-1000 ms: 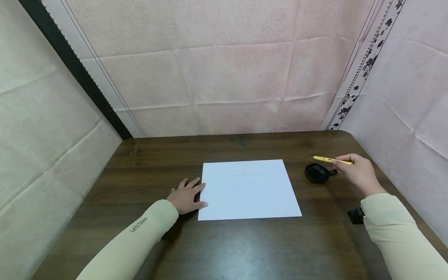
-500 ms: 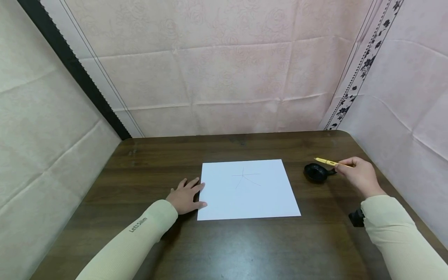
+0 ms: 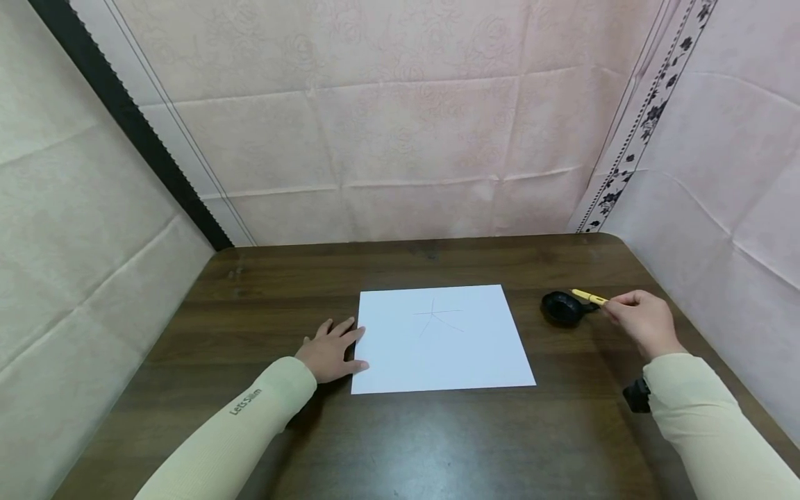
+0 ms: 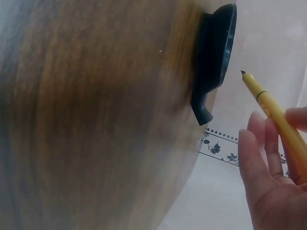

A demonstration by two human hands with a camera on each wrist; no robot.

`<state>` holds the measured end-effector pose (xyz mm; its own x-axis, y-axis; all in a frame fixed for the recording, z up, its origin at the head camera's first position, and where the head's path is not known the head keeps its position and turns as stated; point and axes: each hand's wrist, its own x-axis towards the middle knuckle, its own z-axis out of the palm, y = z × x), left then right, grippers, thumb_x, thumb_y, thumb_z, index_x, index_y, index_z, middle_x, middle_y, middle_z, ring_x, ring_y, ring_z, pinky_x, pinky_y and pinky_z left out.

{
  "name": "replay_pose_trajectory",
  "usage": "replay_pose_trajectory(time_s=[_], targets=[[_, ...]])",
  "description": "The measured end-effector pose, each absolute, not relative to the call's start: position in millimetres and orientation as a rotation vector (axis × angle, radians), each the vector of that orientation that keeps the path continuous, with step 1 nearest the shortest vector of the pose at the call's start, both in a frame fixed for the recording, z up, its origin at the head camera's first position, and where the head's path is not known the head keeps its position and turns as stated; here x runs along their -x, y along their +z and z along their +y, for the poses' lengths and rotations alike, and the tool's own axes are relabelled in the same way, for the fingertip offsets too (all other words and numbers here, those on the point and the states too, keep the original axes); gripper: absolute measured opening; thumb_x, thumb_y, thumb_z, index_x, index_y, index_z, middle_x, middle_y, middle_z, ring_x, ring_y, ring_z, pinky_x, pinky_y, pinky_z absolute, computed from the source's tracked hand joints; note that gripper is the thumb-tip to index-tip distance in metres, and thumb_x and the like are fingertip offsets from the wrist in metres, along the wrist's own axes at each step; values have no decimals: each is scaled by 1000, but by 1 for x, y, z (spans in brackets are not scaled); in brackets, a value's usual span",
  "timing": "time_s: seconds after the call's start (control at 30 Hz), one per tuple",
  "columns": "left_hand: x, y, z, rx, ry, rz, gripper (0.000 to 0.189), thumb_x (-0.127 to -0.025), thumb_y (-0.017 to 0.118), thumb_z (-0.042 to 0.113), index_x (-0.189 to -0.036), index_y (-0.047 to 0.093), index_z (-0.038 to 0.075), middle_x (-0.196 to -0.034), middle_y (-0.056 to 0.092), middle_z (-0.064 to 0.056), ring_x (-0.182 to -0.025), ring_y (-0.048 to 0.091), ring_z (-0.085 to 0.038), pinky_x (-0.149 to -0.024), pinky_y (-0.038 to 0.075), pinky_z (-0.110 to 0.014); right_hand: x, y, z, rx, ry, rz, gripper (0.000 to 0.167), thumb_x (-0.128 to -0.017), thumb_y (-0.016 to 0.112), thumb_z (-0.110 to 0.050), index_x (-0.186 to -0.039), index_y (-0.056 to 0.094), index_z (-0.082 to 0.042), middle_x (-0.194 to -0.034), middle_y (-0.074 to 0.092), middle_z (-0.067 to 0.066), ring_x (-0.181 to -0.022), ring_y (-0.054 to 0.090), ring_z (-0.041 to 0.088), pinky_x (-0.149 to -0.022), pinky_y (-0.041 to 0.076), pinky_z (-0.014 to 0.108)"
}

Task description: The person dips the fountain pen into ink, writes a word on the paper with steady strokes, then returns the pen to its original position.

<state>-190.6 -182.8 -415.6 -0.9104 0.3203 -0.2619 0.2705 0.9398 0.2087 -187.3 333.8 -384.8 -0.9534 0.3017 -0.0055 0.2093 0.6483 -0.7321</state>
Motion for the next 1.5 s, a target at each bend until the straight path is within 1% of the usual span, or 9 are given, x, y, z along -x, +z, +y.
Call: replay_pose_trajectory(time_s=[0.13,0.4,0.6,0.8,1.03,1.27,1.5], targets=[[190,-415,-183,-435,249,2800,74,-90,59,54,-151,35,21,-160,22,-8,-143,16,-47,-99,25,-75,186,-388,336,444,1241,-2725,27,-90,58,-22,-101,61,3,-74,68,-3,-66,60,5,-59,45,22],[189,-413,-182,-441,246,2796,74,-90,58,55,-151,35,20,-160,22,-9,-142,16,-48,-99,25,-75,183,-390,339,451,1262,-2720,27,-91,56,-20,-101,60,5,-74,69,-3,-64,60,3,-57,46,21],[189,-412,-183,-459,248,2800,74,-91,59,54,-151,36,19,-159,23,-10,-142,17,-48,-98,26,-75,181,-392,341,450,1263,-2736,29,-93,56,-21,-102,60,7,-75,69,-2,-65,61,4,-57,47,22],[192,-416,-184,-457,247,2802,74,-90,58,55,-151,35,20,-159,22,-8,-142,16,-48,-98,25,-75,180,-394,342,458,1241,-2736,28,-92,56,-20,-101,60,7,-72,69,-3,-63,60,4,-55,45,24],[193,-418,-185,-452,250,2807,75,-90,59,55,-151,35,20,-159,23,-9,-142,17,-48,-98,25,-75,178,-393,342,443,1225,-2765,30,-94,55,-21,-102,60,7,-75,69,0,-65,60,7,-56,45,25],[192,-417,-184,-452,252,2807,75,-90,59,55,-151,35,20,-159,23,-9,-142,18,-48,-98,25,-75,176,-394,343,425,1198,-2775,31,-94,56,-21,-102,61,8,-75,70,2,-65,60,8,-56,45,24],[191,-415,-183,-451,253,2801,74,-90,59,54,-151,35,19,-159,23,-9,-142,17,-48,-99,25,-75,176,-397,344,458,1188,-2793,32,-94,56,-22,-102,60,9,-77,70,4,-67,60,12,-56,45,26]])
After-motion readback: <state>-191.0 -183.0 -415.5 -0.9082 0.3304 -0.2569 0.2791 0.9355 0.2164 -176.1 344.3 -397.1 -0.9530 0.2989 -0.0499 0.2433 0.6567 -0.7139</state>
